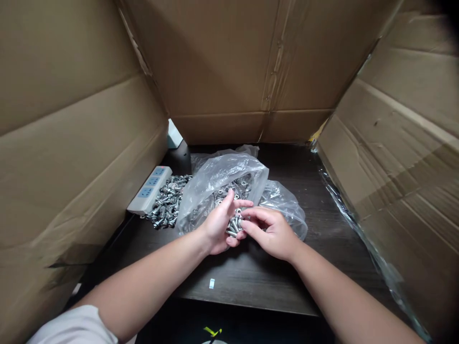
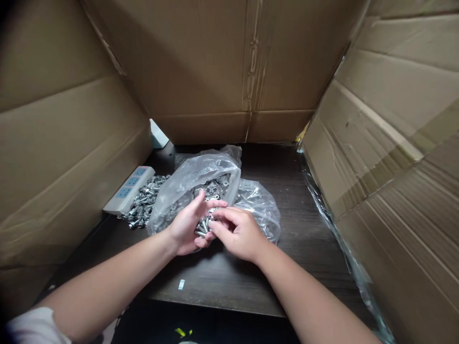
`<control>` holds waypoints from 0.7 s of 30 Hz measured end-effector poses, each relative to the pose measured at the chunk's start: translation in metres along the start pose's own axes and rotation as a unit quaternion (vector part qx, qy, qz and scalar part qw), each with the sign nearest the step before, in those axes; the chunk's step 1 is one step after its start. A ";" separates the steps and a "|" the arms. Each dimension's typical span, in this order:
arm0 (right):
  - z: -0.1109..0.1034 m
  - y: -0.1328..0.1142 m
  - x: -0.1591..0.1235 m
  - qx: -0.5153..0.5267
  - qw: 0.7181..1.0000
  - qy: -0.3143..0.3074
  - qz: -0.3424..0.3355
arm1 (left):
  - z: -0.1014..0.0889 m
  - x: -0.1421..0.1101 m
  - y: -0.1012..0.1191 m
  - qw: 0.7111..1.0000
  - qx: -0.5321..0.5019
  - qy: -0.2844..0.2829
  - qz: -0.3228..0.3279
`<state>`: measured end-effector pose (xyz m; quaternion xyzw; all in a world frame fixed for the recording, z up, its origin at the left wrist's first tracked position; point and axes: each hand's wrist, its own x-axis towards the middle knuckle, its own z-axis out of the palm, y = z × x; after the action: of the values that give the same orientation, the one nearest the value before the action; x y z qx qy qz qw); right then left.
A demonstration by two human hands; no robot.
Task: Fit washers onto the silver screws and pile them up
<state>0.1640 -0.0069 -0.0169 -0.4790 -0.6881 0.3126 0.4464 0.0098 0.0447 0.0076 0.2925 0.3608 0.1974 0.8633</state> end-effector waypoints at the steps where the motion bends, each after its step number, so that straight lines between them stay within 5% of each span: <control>1: 0.000 -0.001 -0.001 -0.005 1.000 -0.004 -0.008 | 0.000 0.001 -0.002 1.000 0.000 0.000 0.000; 8: -0.002 -0.009 -0.004 -0.033 0.995 -0.080 -0.051 | 0.003 0.004 -0.012 0.999 -0.015 -0.027 -0.008; 21: 0.002 -0.007 -0.008 -0.099 0.983 -0.080 -0.134 | 0.005 0.002 -0.019 1.000 -0.023 0.005 0.006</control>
<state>0.1611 -0.0170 -0.0145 -0.3976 -0.8073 0.2172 0.3781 0.0168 0.0292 -0.0031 0.2737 0.3584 0.2128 0.8668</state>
